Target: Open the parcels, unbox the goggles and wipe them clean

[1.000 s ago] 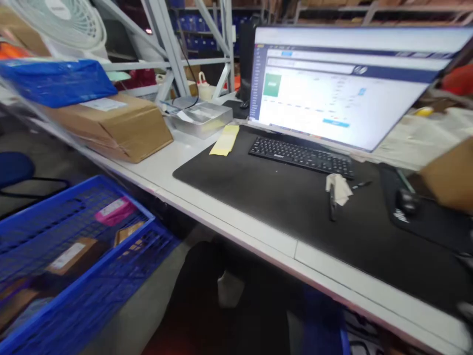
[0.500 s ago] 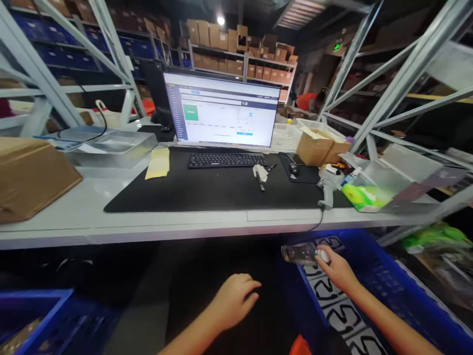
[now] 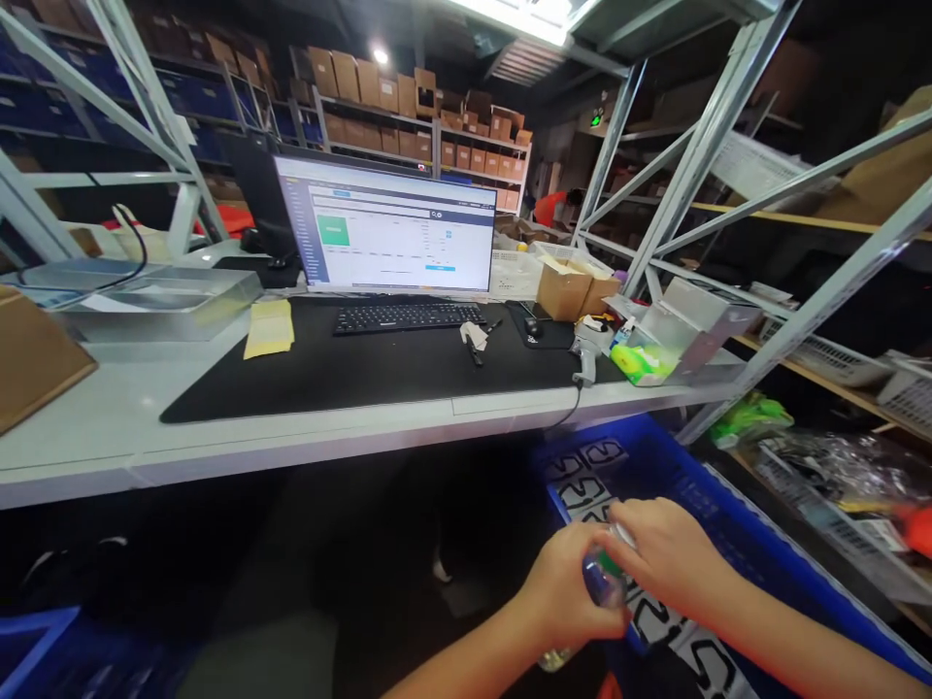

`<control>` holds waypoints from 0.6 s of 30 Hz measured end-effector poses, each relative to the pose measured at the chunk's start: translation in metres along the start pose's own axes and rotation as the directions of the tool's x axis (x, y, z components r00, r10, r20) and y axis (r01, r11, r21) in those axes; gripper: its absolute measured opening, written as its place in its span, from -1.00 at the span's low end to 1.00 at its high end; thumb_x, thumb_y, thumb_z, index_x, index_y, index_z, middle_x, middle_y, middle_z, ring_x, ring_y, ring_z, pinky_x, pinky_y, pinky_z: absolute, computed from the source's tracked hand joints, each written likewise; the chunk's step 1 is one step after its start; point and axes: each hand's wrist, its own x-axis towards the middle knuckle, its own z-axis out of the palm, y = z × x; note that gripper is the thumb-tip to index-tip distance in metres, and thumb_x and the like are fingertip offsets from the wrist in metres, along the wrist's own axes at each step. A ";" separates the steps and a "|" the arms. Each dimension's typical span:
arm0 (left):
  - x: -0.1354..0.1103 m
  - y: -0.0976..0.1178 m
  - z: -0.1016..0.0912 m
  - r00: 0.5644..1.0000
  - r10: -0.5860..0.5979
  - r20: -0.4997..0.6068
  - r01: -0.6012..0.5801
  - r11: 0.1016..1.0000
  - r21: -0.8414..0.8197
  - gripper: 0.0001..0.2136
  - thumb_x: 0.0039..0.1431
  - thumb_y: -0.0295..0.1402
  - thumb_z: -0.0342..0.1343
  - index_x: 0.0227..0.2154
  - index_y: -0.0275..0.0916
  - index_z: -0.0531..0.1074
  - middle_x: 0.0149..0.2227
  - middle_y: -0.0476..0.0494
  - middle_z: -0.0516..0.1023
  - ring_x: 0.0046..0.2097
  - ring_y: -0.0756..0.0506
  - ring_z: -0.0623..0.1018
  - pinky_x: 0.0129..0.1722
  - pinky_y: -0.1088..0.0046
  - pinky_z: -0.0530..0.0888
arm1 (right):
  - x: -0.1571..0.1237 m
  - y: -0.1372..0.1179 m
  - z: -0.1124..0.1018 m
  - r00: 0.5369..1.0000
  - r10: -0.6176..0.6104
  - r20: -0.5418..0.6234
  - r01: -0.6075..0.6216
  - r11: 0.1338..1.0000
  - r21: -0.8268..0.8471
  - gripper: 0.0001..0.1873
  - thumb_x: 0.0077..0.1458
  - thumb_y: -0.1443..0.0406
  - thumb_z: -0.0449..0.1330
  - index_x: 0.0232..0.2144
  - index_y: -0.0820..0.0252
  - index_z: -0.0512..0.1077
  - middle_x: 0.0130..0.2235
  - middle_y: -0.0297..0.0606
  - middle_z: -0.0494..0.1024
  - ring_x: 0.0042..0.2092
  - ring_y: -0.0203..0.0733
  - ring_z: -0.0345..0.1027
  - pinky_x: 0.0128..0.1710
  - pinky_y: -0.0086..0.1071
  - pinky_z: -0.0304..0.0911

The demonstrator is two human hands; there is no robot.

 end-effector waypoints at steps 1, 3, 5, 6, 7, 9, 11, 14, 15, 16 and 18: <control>-0.006 0.004 -0.002 1.000 -0.013 -0.004 0.013 1.000 0.025 -0.42 -0.38 -0.38 0.44 -0.13 -0.23 0.54 -0.16 -0.14 0.58 -0.16 -0.18 0.53 -0.08 0.29 0.51 | 0.000 -0.003 0.000 1.000 -0.020 -0.009 0.020 1.000 0.011 -0.59 0.37 0.10 0.04 -0.45 0.14 0.46 -0.50 -0.29 0.52 -0.46 -0.20 0.40 -0.39 -0.30 0.07; -0.018 0.013 -0.012 0.999 -0.027 0.019 0.027 0.999 0.044 -0.49 -0.40 -0.36 0.46 -0.24 -0.25 0.54 -0.24 -0.09 0.56 -0.25 -0.11 0.49 -0.18 0.36 0.49 | -0.001 -0.011 0.000 0.995 -0.081 -0.056 0.087 0.991 0.102 -0.62 0.39 0.15 0.01 -0.40 0.14 0.48 -0.51 -0.32 0.53 -0.47 -0.23 0.37 -0.38 -0.29 0.04; -0.026 0.024 -0.028 0.996 -0.033 0.088 0.030 0.999 0.041 -0.50 -0.39 -0.31 0.47 -0.26 -0.26 0.54 -0.26 -0.06 0.56 -0.28 -0.08 0.47 -0.23 0.42 0.47 | 0.000 -0.019 -0.005 0.973 -0.186 -0.133 0.212 0.952 0.221 -0.64 0.38 0.18 -0.01 -0.37 0.14 0.48 -0.51 -0.33 0.52 -0.47 -0.24 0.33 -0.36 -0.29 0.02; -0.030 0.030 -0.038 0.986 -0.037 0.162 0.035 0.999 0.018 -0.51 -0.37 -0.28 0.47 -0.25 -0.27 0.54 -0.27 -0.05 0.56 -0.29 -0.06 0.48 -0.24 0.44 0.47 | 0.002 -0.024 -0.009 0.949 -0.263 -0.173 0.302 0.914 0.269 -0.65 0.37 0.19 -0.02 -0.37 0.14 0.47 -0.52 -0.33 0.49 -0.48 -0.25 0.29 -0.36 -0.28 0.01; -0.033 0.037 -0.048 0.965 -0.044 0.259 0.050 0.999 -0.018 -0.50 -0.35 -0.25 0.47 -0.24 -0.27 0.55 -0.27 -0.04 0.56 -0.29 -0.06 0.48 -0.24 0.45 0.47 | 0.004 -0.029 -0.014 0.910 -0.354 -0.216 0.408 0.859 0.310 -0.65 0.37 0.20 -0.04 -0.36 0.15 0.46 -0.54 -0.34 0.44 -0.50 -0.25 0.24 -0.36 -0.27 -0.01; -0.039 0.051 -0.069 0.867 -0.036 0.497 0.113 0.986 -0.125 -0.43 -0.34 -0.16 0.51 -0.18 -0.28 0.57 -0.29 -0.01 0.56 -0.30 -0.05 0.50 -0.21 0.45 0.51 | 0.011 -0.039 -0.029 0.797 -0.528 -0.294 0.604 0.707 0.366 -0.66 0.36 0.17 -0.08 -0.27 0.16 0.44 -0.56 -0.36 0.35 -0.52 -0.24 0.15 -0.38 -0.26 -0.03; -0.048 0.065 -0.087 0.754 0.002 0.657 0.182 0.960 -0.212 -0.31 -0.37 -0.08 0.55 -0.11 -0.29 0.58 -0.27 -0.03 0.58 -0.28 -0.08 0.54 -0.18 0.42 0.55 | 0.017 -0.048 -0.048 0.704 -0.629 -0.330 0.704 0.560 0.437 -0.64 0.38 0.12 -0.08 -0.05 0.18 0.40 -0.47 -0.32 0.41 -0.45 -0.21 0.22 -0.36 -0.27 0.06; -0.063 0.080 -0.103 0.715 0.043 0.698 0.230 0.928 -0.292 -0.18 -0.45 -0.05 0.58 -0.03 -0.32 0.56 -0.17 -0.12 0.61 -0.21 -0.15 0.59 -0.15 0.36 0.58 | 0.020 -0.058 -0.078 0.676 -0.682 -0.281 0.682 0.433 0.589 -0.51 0.35 0.22 0.05 0.27 0.13 0.19 -0.08 -0.11 0.52 -0.15 -0.15 0.41 -0.14 -0.27 0.29; -0.069 0.083 -0.106 0.717 0.044 0.696 0.246 0.918 -0.311 -0.14 -0.51 -0.05 0.60 -0.03 -0.33 0.56 -0.18 -0.14 0.61 -0.23 -0.16 0.60 -0.19 0.37 0.59 | 0.018 -0.059 -0.085 0.662 -0.695 -0.281 0.671 0.383 0.635 -0.43 0.32 0.27 0.07 0.33 0.09 0.13 0.01 -0.08 0.50 -0.07 -0.13 0.42 -0.08 -0.26 0.33; -0.074 0.087 -0.108 0.718 0.037 0.695 0.262 0.911 -0.319 -0.12 -0.57 -0.05 0.60 -0.05 -0.35 0.56 -0.21 -0.15 0.61 -0.27 -0.15 0.60 -0.25 0.38 0.59 | 0.016 -0.059 -0.090 0.653 -0.693 -0.305 0.663 0.329 0.672 -0.38 0.31 0.31 0.08 0.37 0.05 0.09 0.07 -0.07 0.48 -0.02 -0.12 0.42 -0.05 -0.26 0.35; -0.083 0.097 -0.109 0.747 0.024 0.665 0.262 0.908 -0.327 -0.13 -0.63 -0.04 0.61 -0.12 -0.38 0.56 -0.30 -0.16 0.61 -0.36 -0.13 0.58 -0.38 0.43 0.57 | 0.009 -0.055 -0.090 0.667 -0.613 -0.424 0.666 0.235 0.708 -0.37 0.31 0.28 0.08 0.38 -0.03 0.09 0.08 -0.09 0.47 0.01 -0.09 0.42 -0.04 -0.24 0.38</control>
